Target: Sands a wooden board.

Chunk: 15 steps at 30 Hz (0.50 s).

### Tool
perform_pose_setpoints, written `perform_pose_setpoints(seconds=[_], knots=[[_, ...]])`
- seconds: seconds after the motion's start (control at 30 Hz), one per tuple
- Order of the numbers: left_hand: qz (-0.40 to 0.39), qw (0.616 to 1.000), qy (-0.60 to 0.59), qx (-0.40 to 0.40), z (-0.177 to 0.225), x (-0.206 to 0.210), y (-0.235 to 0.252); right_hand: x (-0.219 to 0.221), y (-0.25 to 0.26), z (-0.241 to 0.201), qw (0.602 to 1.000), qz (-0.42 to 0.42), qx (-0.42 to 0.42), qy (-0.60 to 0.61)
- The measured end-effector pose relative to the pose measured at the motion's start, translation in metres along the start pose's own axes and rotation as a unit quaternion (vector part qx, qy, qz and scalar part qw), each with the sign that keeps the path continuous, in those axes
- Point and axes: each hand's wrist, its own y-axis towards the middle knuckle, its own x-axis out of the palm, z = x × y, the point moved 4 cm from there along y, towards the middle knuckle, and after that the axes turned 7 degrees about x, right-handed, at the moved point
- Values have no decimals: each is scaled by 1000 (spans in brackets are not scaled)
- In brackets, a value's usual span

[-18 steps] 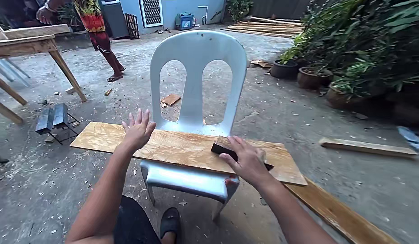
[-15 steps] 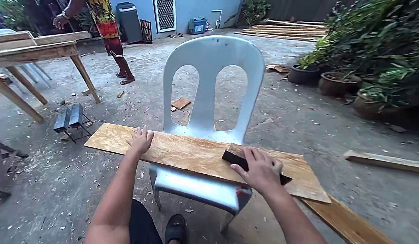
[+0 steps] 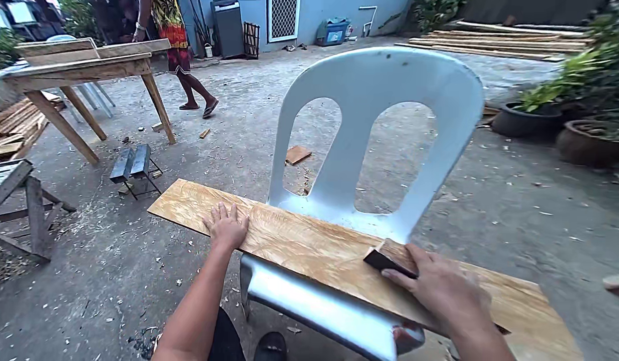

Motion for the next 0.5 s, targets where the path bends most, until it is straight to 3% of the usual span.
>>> perform_pose_setpoints(seconds=[0.2,0.27,0.4,0.5], knots=[[-10,1000,11,-2,1,1,-3,11,17,-157,994,-101,-25,-14],[1,1000,6,0,-1,-3,-3,13,22,-186,991,-124,-44,-13],[2,1000,3,25,-4,-6,-6,11,24,-164,990,-130,-59,2],[31,998,0,59,-13,6,3,5,18,-83,996,-89,-2,10]])
